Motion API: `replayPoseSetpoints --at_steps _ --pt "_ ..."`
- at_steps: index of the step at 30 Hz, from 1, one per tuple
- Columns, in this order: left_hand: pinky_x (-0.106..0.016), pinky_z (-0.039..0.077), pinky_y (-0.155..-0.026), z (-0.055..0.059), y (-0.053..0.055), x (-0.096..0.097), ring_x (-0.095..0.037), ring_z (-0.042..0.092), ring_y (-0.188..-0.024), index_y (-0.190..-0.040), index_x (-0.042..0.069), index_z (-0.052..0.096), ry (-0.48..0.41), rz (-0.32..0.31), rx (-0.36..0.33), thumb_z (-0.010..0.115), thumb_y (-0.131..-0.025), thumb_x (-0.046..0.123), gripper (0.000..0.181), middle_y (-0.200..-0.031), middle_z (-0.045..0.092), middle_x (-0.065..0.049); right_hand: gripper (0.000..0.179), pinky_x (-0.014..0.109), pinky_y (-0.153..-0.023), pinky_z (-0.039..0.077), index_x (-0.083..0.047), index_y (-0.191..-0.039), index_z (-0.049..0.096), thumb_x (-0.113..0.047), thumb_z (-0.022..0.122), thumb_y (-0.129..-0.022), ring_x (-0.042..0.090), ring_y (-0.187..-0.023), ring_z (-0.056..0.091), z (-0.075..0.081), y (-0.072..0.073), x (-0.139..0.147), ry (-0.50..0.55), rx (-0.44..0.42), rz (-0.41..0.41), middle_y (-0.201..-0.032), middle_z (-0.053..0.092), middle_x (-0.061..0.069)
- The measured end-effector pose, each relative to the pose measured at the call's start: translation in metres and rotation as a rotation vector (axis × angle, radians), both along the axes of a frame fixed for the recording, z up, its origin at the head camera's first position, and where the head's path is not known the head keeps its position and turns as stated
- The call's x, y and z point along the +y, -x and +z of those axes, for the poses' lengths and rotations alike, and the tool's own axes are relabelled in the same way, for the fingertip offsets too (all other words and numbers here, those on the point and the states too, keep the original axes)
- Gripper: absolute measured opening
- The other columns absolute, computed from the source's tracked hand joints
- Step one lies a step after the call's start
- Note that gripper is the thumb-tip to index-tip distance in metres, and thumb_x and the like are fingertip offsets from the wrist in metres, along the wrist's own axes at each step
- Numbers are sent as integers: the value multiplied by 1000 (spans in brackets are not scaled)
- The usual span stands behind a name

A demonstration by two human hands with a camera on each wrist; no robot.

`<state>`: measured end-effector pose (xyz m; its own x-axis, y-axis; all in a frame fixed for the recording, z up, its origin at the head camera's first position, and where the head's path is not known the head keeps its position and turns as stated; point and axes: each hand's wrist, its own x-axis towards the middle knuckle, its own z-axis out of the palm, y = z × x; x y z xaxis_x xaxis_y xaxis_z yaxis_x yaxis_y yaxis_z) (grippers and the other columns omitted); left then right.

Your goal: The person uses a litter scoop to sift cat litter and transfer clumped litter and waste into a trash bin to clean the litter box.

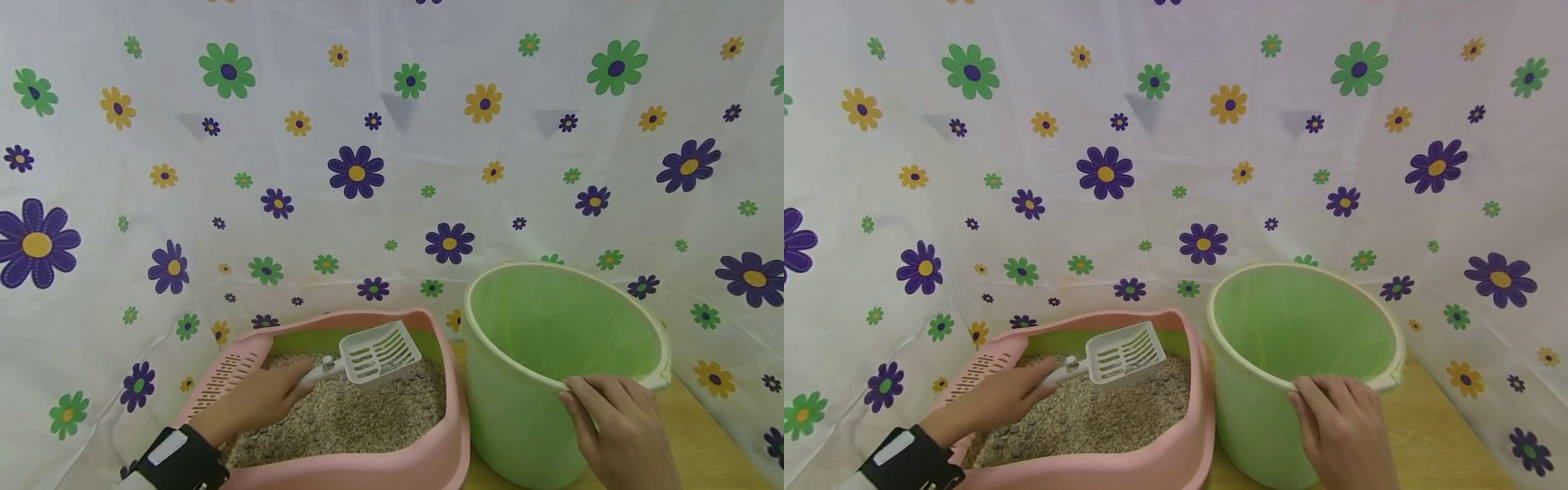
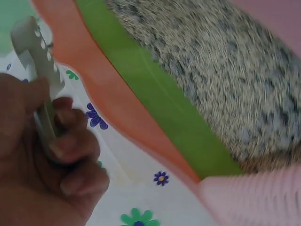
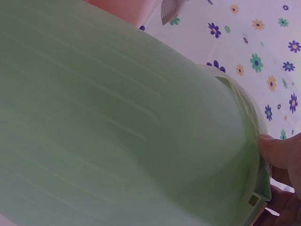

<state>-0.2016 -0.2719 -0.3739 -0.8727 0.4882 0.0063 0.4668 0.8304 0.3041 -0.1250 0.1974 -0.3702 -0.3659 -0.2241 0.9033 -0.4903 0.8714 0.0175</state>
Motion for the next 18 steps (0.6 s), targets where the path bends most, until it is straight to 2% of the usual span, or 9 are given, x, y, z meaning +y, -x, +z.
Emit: replayPoseSetpoints --at_steps 3,5,7,9,12,14,16,18 --pt "-32 35 -63 -1 6 -4 -11 38 -64 -117 9 56 -185 -64 -279 48 -112 26 20 -81 45 2 70 46 -71 41 0 -87 77 -50 34 -112 30 -74 60 1 0 0 -3 -6 -4 -80 69 10" --pt "-31 34 -63 -1 8 -7 -13 34 -63 -109 9 53 -278 -87 -429 44 -113 24 18 -80 42 0 70 46 -70 42 0 -87 77 -50 34 -112 30 -74 60 1 0 0 -5 -4 -2 -80 69 10" --pt "-29 33 -62 -1 9 -8 -14 31 -62 -104 9 52 -339 -90 -519 43 -114 23 20 -79 41 -1 70 46 -70 42 0 -87 77 -50 35 -112 30 -73 60 1 0 0 -8 0 -1 -80 69 10" --pt "-31 33 -63 -1 10 -10 -16 31 -63 -108 7 52 -364 -66 -555 43 -114 25 21 -81 42 -3 69 46 -70 42 0 -87 77 -49 35 -112 30 -73 60 1 0 0 -9 7 5 -79 69 10" --pt "-41 42 -72 0 9 -12 -25 50 -78 -130 0 54 -333 -4 -501 46 -113 28 35 -97 54 -13 69 45 -71 41 -1 -86 77 -49 36 -112 30 -73 60 0 1 0 -7 18 12 -79 69 10" --pt "-50 45 -80 0 10 -12 -35 58 -95 -143 -3 49 -274 34 -412 49 -111 29 45 -112 59 -20 68 45 -71 41 0 -86 77 -48 36 -112 30 -73 60 0 2 0 -6 24 17 -79 68 11" --pt "-53 48 -86 0 9 -10 -40 63 -110 -150 -4 45 -172 59 -263 54 -109 29 53 -127 62 -23 68 45 -71 41 0 -85 76 -48 37 -112 30 -73 60 0 2 1 -5 30 17 -79 68 11" --pt "-46 50 -75 -1 8 -7 -31 66 -91 -142 1 53 -39 80 -86 58 -107 27 44 -110 68 -16 68 45 -70 41 0 -86 76 -48 36 -112 30 -73 60 0 2 1 -6 29 16 -79 68 11"
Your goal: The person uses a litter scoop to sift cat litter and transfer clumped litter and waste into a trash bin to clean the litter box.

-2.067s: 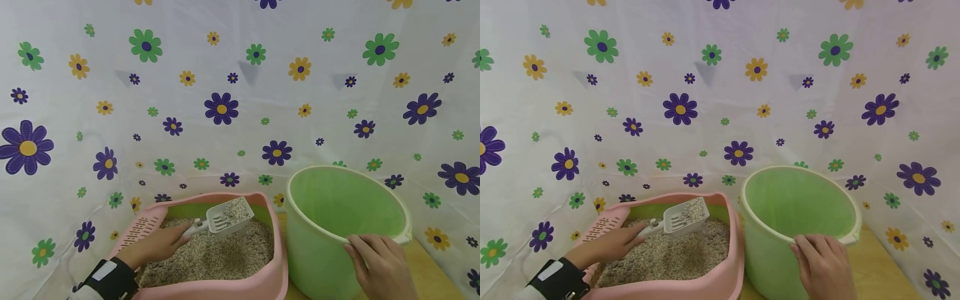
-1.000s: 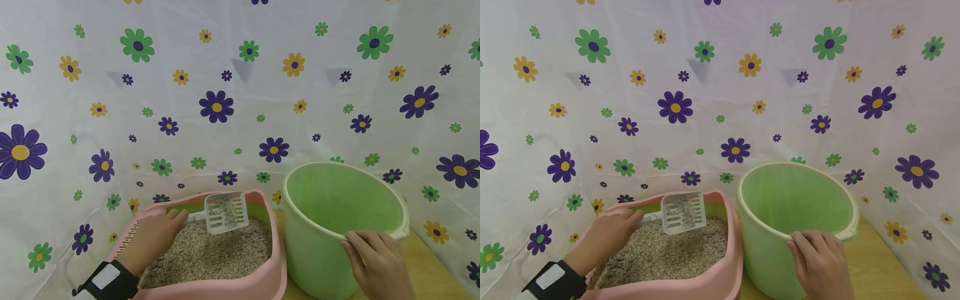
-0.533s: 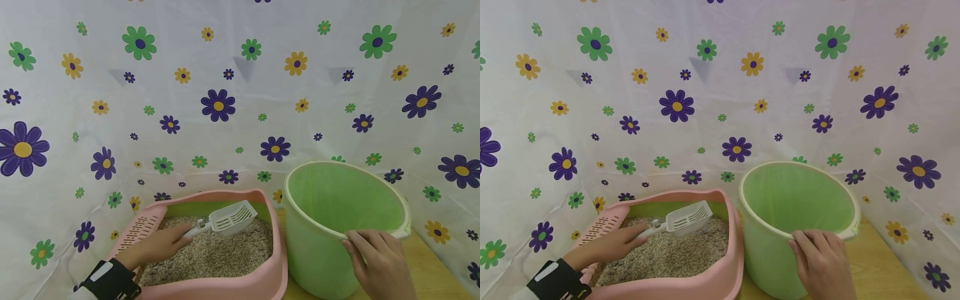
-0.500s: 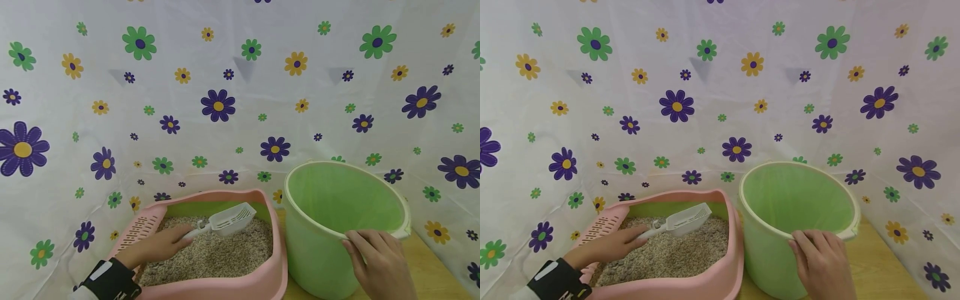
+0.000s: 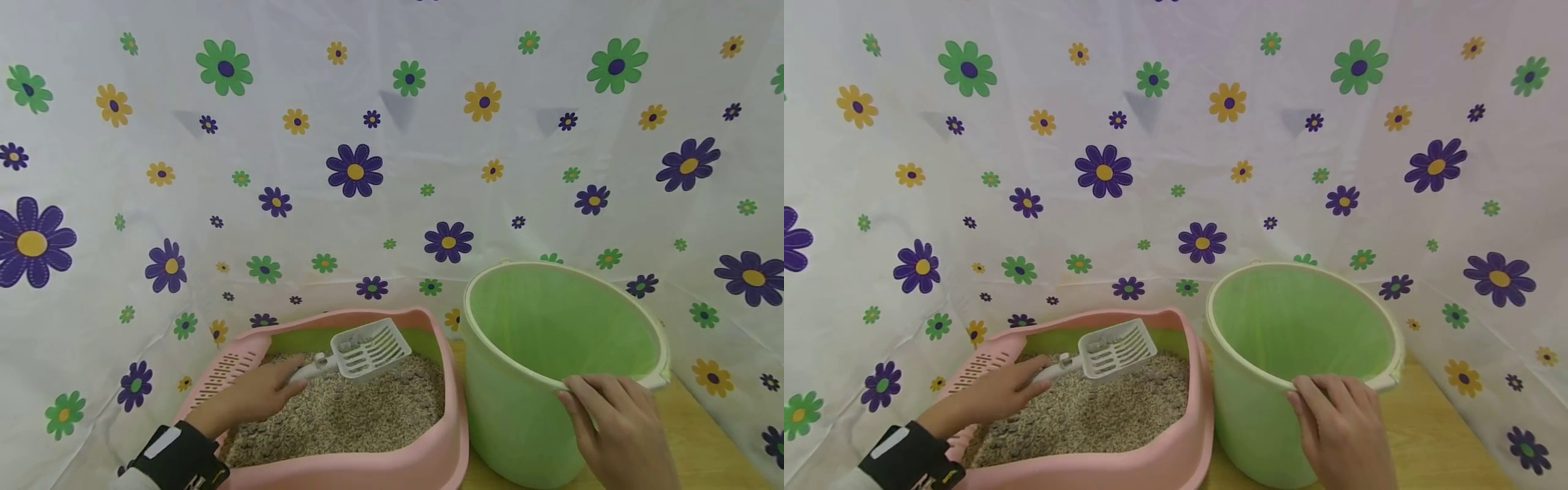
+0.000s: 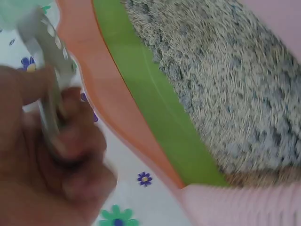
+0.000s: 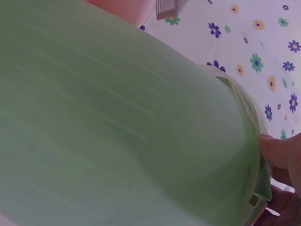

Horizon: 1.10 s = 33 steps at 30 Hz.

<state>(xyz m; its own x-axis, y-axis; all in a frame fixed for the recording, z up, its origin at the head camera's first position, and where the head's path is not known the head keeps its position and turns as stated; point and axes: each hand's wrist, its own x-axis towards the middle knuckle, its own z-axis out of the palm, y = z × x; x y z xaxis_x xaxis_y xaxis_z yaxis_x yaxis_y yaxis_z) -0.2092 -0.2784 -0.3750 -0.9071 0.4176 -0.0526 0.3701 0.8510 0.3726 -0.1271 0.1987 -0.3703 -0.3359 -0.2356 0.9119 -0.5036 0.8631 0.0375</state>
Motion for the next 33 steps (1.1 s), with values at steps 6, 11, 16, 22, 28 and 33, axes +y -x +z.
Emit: replayPoseSetpoints --at_steps 6,11,16,22,28,33 --pt "-27 35 -47 -7 -10 6 -8 43 -54 -109 16 59 357 80 480 74 -97 27 22 -79 57 3 69 45 -70 41 0 -86 76 -49 36 -112 30 -73 60 0 -1 0 1 -9 -3 -79 68 11" --pt "-27 33 -47 -5 -14 8 -8 39 -54 -104 17 56 323 86 479 72 -98 27 20 -73 50 6 69 45 -71 41 0 -86 77 -49 36 -112 30 -74 60 0 -2 -1 3 -15 -7 -79 69 11" --pt "-28 35 -55 1 -14 6 -9 41 -57 -120 16 60 82 69 146 61 -105 26 18 -74 50 6 69 45 -70 42 0 -86 76 -49 36 -112 30 -73 60 -1 -2 -1 2 -11 -7 -79 69 11" --pt "-28 36 -58 12 -6 0 -10 40 -58 -119 5 63 -186 19 -39 56 -108 24 22 -76 48 2 69 46 -70 41 0 -85 76 -49 36 -112 31 -73 60 -1 -1 -2 7 -1 2 -79 68 11" --pt "-28 38 -56 59 0 18 -10 43 -60 -117 5 65 -117 -19 57 56 -108 27 25 -78 56 -2 69 45 -70 41 1 -85 76 -48 37 -112 31 -72 60 -1 -1 -1 7 15 8 -78 68 12" --pt "-29 40 -56 120 8 61 -13 43 -60 -109 5 64 -26 -50 60 53 -108 26 24 -77 54 -2 67 45 -69 41 1 -86 76 -48 38 -112 31 -71 60 -1 0 -2 14 26 13 -78 68 11"
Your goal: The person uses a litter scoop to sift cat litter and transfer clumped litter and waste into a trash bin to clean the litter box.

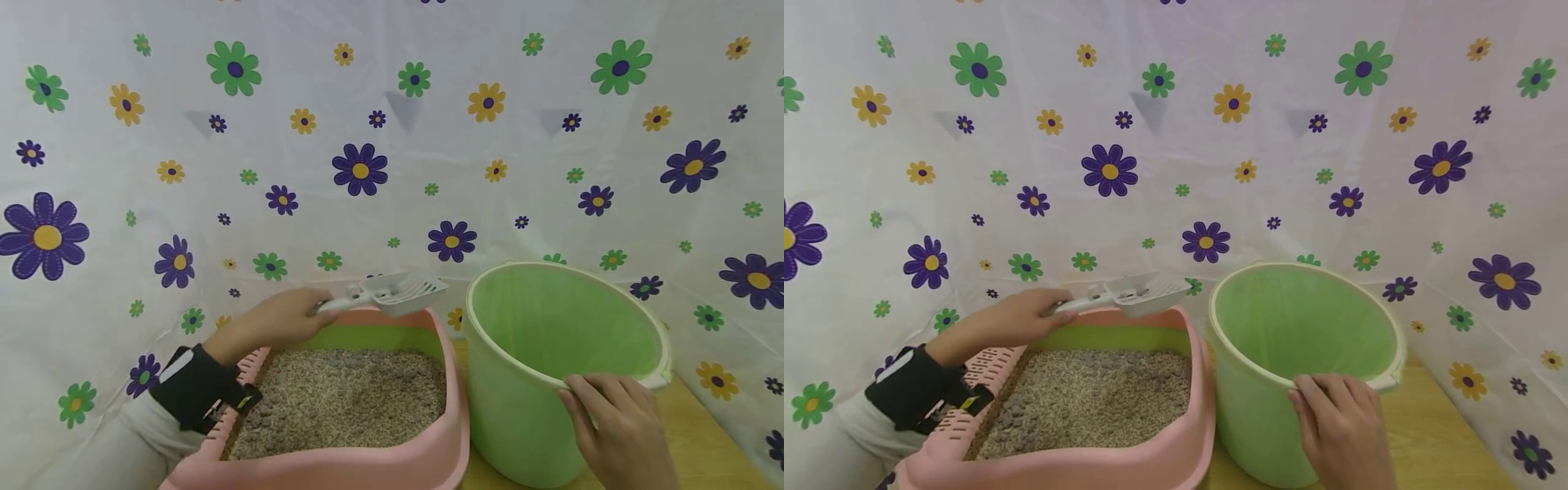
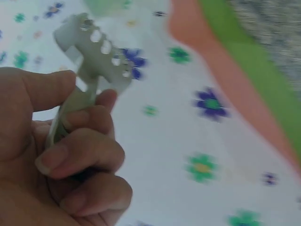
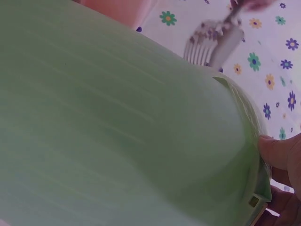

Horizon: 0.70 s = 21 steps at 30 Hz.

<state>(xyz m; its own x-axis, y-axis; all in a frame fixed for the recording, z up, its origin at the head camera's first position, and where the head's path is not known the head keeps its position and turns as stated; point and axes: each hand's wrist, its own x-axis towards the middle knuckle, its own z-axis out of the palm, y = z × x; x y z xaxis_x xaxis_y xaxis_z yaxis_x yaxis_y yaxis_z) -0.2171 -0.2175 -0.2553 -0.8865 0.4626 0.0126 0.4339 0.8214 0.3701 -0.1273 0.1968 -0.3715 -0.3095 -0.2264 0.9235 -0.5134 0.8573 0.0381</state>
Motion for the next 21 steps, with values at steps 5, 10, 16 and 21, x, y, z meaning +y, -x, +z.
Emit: replayPoseSetpoints --at_steps 5,10,16,21 --pt "-27 39 -55 43 4 73 -13 43 -60 -100 10 62 133 -1 50 52 -109 28 23 -77 53 0 69 45 -69 41 0 -86 77 -49 36 -112 30 -71 59 1 -2 -2 -1 -30 -19 -79 68 11" --pt "-28 45 -53 44 -1 148 -13 51 -61 -108 13 64 394 -24 303 59 -107 30 18 -78 59 2 69 45 -69 42 0 -85 77 -49 37 -112 30 -70 60 -1 -3 -5 14 -40 -28 -79 69 12" --pt "-26 53 -60 9 -2 186 -10 64 -73 -111 16 68 625 -106 774 58 -107 21 12 -86 68 3 68 45 -73 41 0 -86 77 -50 37 -112 32 -74 60 -1 -4 -7 29 -66 -26 -81 69 12" --pt "-20 49 -61 -14 3 190 -7 61 -73 -125 19 70 707 -117 1099 58 -108 19 21 -91 67 5 70 46 -75 40 0 -88 76 -52 36 -111 32 -76 60 2 -7 -4 33 -115 -44 -82 69 13"
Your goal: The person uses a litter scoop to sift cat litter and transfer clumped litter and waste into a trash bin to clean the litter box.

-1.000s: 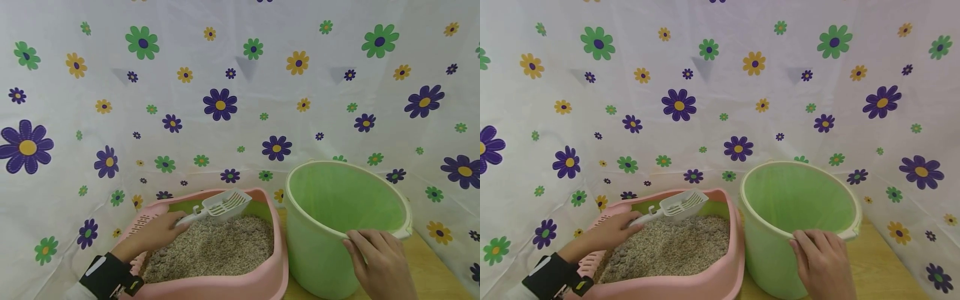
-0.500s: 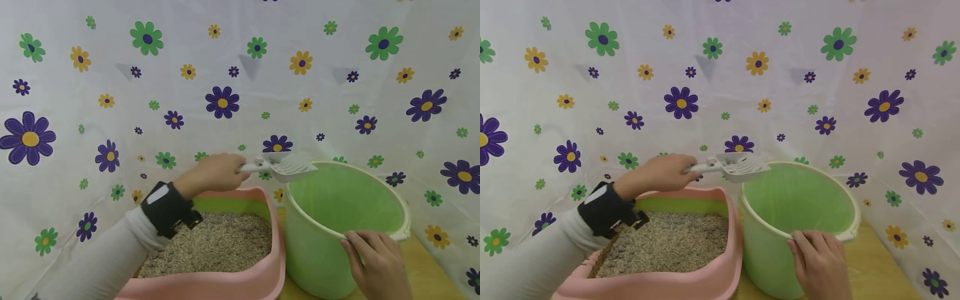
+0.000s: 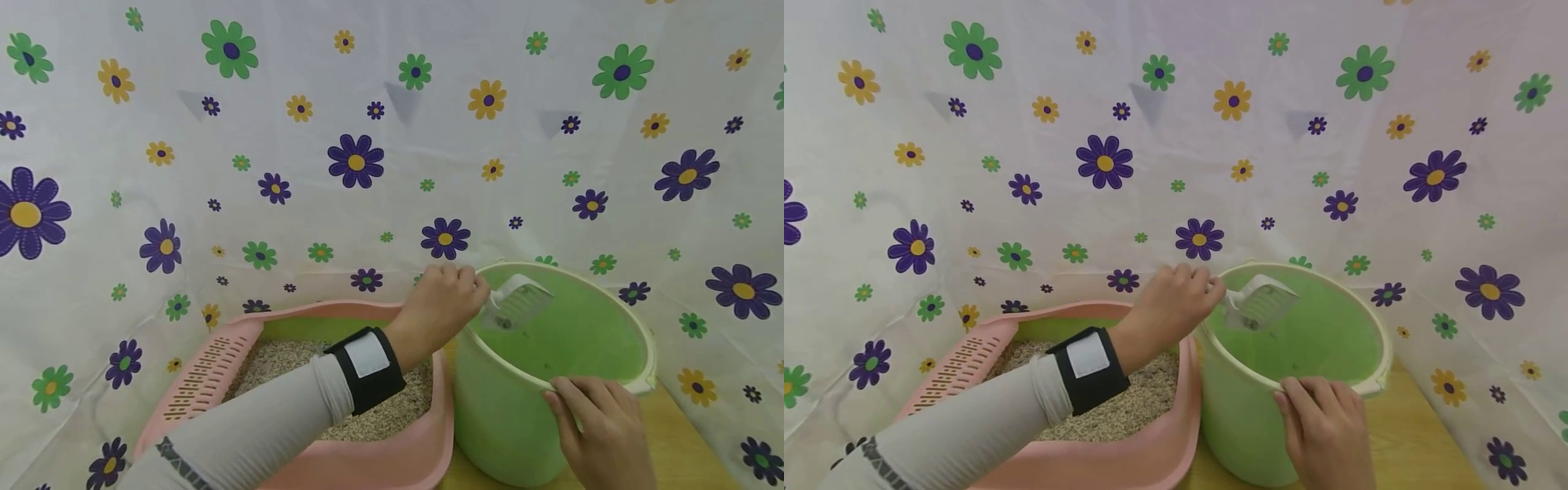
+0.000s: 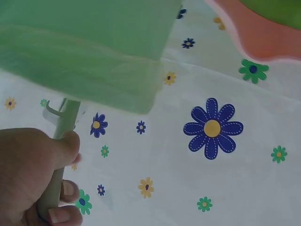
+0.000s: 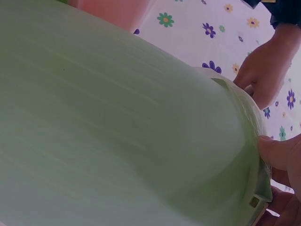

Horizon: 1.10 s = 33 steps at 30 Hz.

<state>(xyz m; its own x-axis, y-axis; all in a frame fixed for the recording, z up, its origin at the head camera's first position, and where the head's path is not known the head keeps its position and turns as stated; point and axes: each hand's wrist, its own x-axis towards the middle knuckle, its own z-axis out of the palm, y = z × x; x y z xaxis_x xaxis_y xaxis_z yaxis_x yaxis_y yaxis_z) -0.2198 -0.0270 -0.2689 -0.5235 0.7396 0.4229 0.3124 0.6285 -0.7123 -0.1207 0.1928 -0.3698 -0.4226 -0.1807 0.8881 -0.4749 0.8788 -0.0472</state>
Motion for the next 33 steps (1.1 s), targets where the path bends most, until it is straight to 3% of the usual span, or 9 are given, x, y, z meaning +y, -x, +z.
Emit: replayPoseSetpoints --at_steps 3,7,10,13,17,20,24,26,33 --pt "-19 44 -58 -5 1 -3 -6 55 -68 -121 19 71 8 -39 106 59 -106 16 20 -87 65 7 70 45 -76 39 0 -88 76 -52 36 -111 32 -77 60 0 -1 -1 9 -12 -3 -83 69 13" --pt "-19 47 -59 -4 0 -8 -7 57 -70 -123 18 70 -3 -65 80 60 -106 17 20 -92 67 5 70 45 -77 38 1 -89 76 -52 36 -111 33 -77 61 1 -2 -2 16 -15 -5 -83 69 14" --pt "-22 53 -62 0 -1 -15 -11 63 -75 -126 18 69 -79 -45 -89 64 -105 21 21 -98 68 2 71 45 -77 39 1 -89 77 -53 35 -111 33 -78 61 1 -2 -3 18 -27 -14 -84 70 15" --pt "-27 52 -58 8 -1 -31 -14 62 -72 -120 18 67 -257 3 -369 64 -105 29 19 -92 65 0 72 46 -77 39 0 -90 77 -54 34 -110 33 -78 61 1 -3 -3 20 -44 -20 -84 70 14" --pt "-27 41 -51 17 0 -70 -14 49 -61 -113 17 64 -558 44 -727 58 -107 36 21 -78 57 2 72 45 -77 39 1 -90 77 -53 34 -110 33 -78 61 1 -2 -3 17 -36 -12 -84 70 14" --pt "-26 36 -50 14 1 -111 -13 43 -57 -109 16 63 -702 59 -854 56 -108 33 18 -73 53 2 71 43 -77 38 1 -89 77 -53 35 -111 33 -76 60 -1 -1 -2 14 -14 -3 -83 70 15" --pt "-27 34 -49 -5 -2 -166 -14 42 -55 -103 16 60 -749 119 -901 54 -109 31 17 -71 50 0 71 42 -76 38 2 -89 76 -52 36 -111 33 -75 60 -2 0 -2 8 9 -3 -82 69 16" --pt "-28 36 -50 -21 -4 -189 -14 43 -56 -117 15 65 -730 161 -909 55 -108 30 20 -78 58 -1 71 43 -75 38 2 -88 76 -51 36 -111 33 -74 60 -2 0 -2 4 18 -5 -82 68 16" --pt "-29 37 -54 -89 -3 -232 -11 45 -57 -92 17 58 -535 309 -901 64 -104 26 16 -69 51 3 72 42 -75 38 3 -88 76 -52 36 -111 34 -75 61 -3 0 -5 14 19 -5 -82 69 17"
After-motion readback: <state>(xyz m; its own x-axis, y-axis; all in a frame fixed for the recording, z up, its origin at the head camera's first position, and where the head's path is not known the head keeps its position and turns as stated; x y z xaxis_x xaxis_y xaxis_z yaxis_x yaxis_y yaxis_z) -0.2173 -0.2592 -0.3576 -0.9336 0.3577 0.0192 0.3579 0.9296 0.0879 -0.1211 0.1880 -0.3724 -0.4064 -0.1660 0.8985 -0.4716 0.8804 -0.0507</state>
